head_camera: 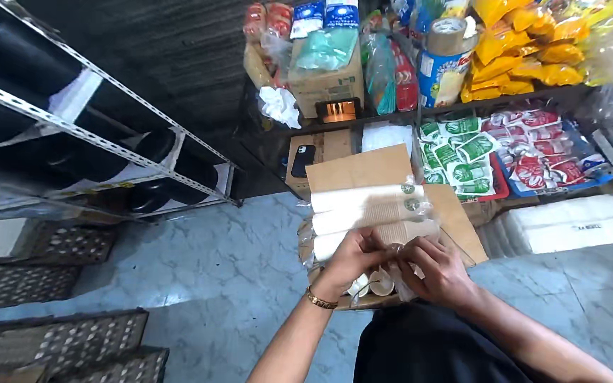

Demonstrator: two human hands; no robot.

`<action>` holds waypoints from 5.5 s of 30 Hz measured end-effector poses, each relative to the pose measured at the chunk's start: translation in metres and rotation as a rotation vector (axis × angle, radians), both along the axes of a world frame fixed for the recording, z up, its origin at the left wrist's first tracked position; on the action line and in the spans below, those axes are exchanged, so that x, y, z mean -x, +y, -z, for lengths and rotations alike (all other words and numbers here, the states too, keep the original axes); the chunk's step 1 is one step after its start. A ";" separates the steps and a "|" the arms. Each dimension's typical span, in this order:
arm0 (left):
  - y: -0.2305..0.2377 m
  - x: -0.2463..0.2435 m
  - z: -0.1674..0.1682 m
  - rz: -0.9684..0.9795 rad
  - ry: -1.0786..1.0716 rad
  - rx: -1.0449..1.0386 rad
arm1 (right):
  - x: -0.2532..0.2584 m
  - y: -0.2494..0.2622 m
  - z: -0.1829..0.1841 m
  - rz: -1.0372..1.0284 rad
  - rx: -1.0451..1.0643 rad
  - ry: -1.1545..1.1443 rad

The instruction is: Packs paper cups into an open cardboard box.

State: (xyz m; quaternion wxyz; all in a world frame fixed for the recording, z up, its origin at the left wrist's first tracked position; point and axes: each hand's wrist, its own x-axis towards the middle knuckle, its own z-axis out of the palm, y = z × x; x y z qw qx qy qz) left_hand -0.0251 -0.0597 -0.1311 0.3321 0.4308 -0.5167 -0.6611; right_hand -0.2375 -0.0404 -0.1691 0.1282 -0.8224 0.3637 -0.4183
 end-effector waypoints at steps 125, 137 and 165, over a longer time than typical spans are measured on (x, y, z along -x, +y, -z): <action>0.006 0.016 -0.006 0.101 -0.583 0.579 | 0.016 -0.028 -0.049 -0.141 -0.617 0.077; 0.007 0.017 -0.003 -0.005 -0.591 0.529 | 0.009 -0.017 -0.027 -0.049 -0.582 -0.006; 0.004 0.019 -0.010 -0.074 -0.523 0.333 | 0.007 -0.016 -0.024 -0.029 -0.677 -0.155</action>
